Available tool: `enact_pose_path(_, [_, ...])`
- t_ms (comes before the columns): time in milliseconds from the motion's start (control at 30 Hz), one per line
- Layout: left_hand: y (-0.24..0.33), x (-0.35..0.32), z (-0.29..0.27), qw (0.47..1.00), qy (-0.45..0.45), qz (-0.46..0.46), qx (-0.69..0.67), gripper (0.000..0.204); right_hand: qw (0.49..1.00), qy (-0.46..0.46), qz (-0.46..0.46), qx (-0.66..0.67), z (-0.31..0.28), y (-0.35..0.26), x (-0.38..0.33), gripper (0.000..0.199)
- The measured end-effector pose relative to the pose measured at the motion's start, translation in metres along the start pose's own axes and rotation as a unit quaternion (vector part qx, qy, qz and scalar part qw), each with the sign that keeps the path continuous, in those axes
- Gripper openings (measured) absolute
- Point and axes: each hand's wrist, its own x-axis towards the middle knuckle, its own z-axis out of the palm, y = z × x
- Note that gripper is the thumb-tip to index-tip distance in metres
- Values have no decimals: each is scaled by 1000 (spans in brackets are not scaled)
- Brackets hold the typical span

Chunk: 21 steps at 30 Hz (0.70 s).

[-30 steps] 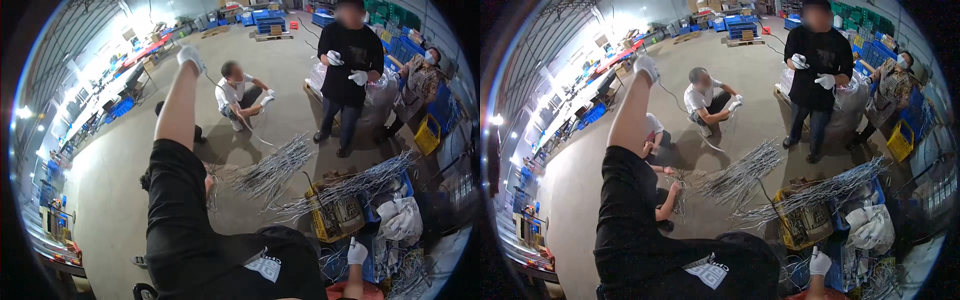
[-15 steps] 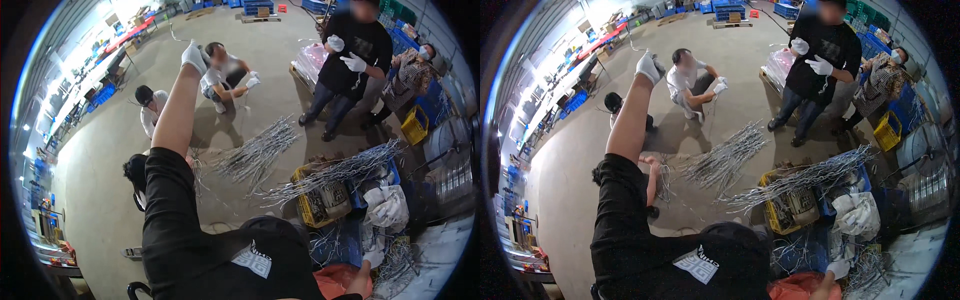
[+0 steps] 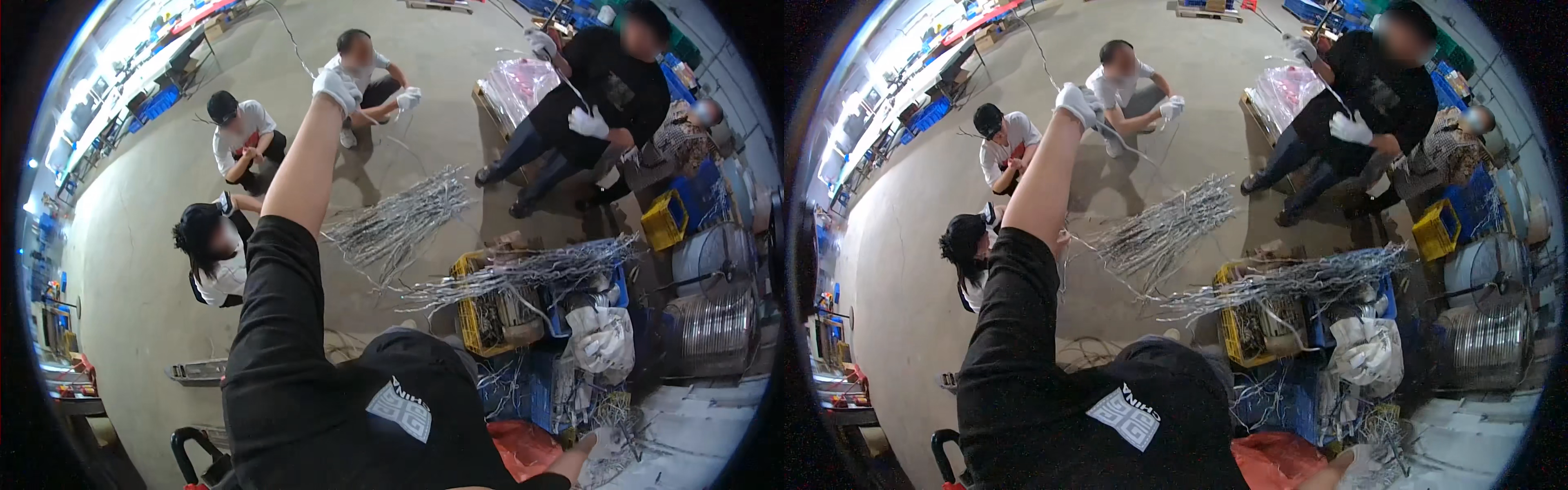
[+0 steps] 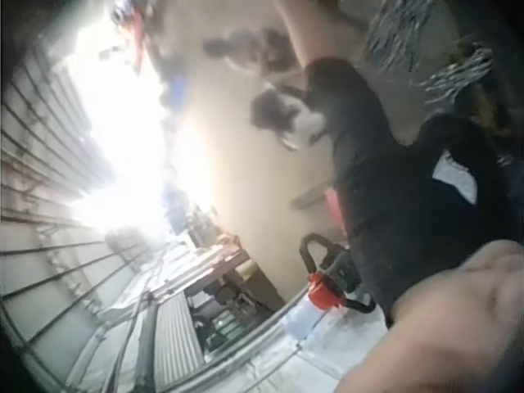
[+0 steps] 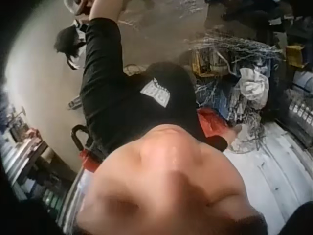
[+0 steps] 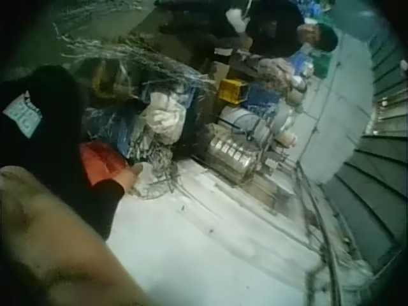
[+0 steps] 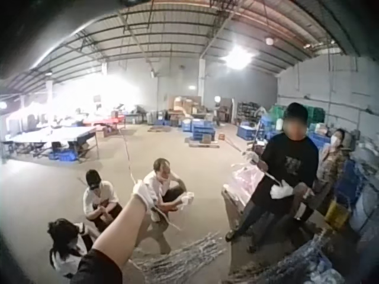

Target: Sorting and bundling thin metal wires on a factory floor.

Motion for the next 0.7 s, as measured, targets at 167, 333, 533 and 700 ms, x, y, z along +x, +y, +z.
enact_pose_path(167, [-30,-15,19,908,-415,-36,-36,23,626,-467,168,602,44,-42,-17,54])
enact_pose_path(333, [-83,-97,86,997,20,59,-47,29,221,-501,359,756,-45,-122,-69,56])
enact_pose_path(533, [-192,-196,157,966,217,123,-67,43,23,-650,235,722,-111,-193,-114,69])
enact_pose_path(700, [-299,-283,185,940,252,7,-232,45,-61,-692,175,698,-129,-242,-120,69])
